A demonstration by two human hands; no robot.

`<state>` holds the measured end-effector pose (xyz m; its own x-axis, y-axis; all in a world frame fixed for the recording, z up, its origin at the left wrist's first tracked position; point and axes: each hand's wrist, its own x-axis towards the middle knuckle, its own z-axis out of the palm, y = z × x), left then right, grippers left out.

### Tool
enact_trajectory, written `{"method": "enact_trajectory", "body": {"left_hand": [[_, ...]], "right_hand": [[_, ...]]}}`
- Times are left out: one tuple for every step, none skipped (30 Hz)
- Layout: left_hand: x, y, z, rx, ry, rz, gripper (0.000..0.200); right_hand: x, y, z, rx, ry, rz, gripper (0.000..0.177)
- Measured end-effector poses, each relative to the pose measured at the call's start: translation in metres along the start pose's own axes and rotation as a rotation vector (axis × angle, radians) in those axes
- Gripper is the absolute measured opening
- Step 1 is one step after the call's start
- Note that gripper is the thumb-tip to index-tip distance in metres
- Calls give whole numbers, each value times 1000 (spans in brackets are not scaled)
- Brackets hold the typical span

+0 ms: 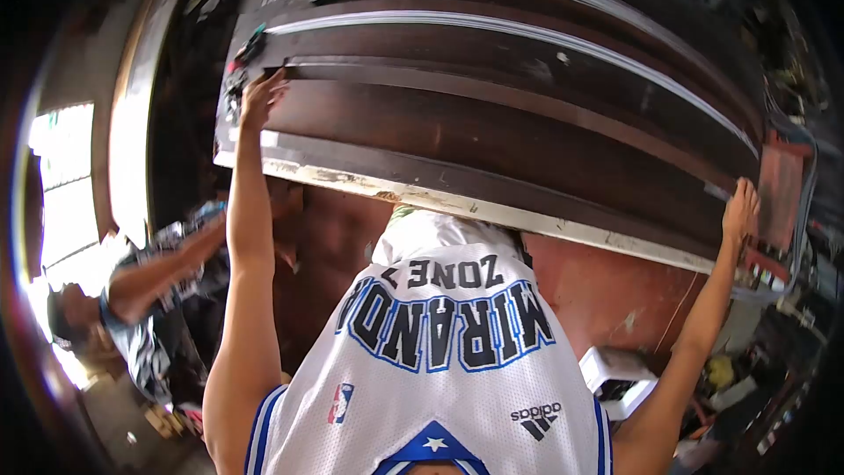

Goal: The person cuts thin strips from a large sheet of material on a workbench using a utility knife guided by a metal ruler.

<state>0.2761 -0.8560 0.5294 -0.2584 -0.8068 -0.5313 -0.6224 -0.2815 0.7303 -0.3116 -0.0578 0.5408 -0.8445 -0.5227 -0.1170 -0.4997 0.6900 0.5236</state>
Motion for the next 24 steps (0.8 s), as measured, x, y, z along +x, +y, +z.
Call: {"method": "enact_trajectory", "body": {"left_hand": [[3, -12, -5, 28, 8, 27, 35], [6, -24, -6, 85, 129, 107, 41], [10, -34, -4, 143, 241, 177, 47], [11, -39, -10, 120, 283, 238, 52], [9, -45, -21, 102, 332, 294, 57], [6, -53, -31, 102, 450, 402, 52], [-21, -41, -34, 137, 570, 424, 44], [-42, -45, -43, 147, 620, 458, 39], [-61, -49, -51, 156, 669, 498, 35], [-82, -56, -46, 37, 692, 514, 27], [-120, -46, -35, -157, 673, 460, 19], [-139, -53, -28, -211, 754, 483, 18], [-147, -80, -26, -283, 779, 475, 18], [-161, -101, -14, -346, 814, 476, 17], [-174, -122, -1, -441, 831, 423, 16], [-198, -125, 20, -529, 823, 391, 15], [-206, -148, 37, -486, 854, 365, 15], [-211, -174, 54, -388, 878, 258, 15], [-223, -182, 71, -200, 906, 220, 14], [-231, -206, 83, -87, 740, 124, 18], [-225, -257, 101, -71, 591, 38, 23], [-235, -273, 110, -16, 449, -41, 23], [-237, -310, 128, 39, 362, -68, 24], [-248, -323, 132, 174, 236, -213, 26]], "right_hand": [[-2, -10, 9, 46, 10, -12, 59], [-6, -34, -11, 35, -82, 47, 69], [-14, -60, -47, 12, -180, 106, 78], [-11, -69, -53, 127, -151, 66, 80], [-7, -80, -56, 243, -125, 15, 82], [-2, -91, -47, 451, 60, -113, 68], [-1, -120, -57, 604, 160, -160, 52], [-6, -157, -84, 772, 227, -228, 37], [-15, -200, -123, 900, 183, -220, 29], [-23, -236, -148, 960, 198, -254, 24], [-31, -276, -170, 1004, 229, -312, 22], [-40, -317, -196, 1095, 228, -350, 20], [-45, -354, -213, 1165, 238, -433, 18], [-58, -392, -243, 1297, 161, -471, 17], [-67, -430, -262, 1433, 162, -564, 16], [-75, -461, -284, 1487, 147, -671, 16], [-80, -488, -302, 1463, 175, -777, 17], [-88, -511, -323, 1474, 158, -847, 17], [-91, -530, -340, 1479, 140, -919, 18], [-88, -551, -349, 1426, 153, -995, 21], [-85, -572, -355, 1367, 161, -1075, 23], [-84, -588, -367, 1271, 133, -1095, 26], [-79, -600, -376, 1175, 107, -1109, 30], [-77, -618, -381, 1111, 91, -1113, 37]]}}
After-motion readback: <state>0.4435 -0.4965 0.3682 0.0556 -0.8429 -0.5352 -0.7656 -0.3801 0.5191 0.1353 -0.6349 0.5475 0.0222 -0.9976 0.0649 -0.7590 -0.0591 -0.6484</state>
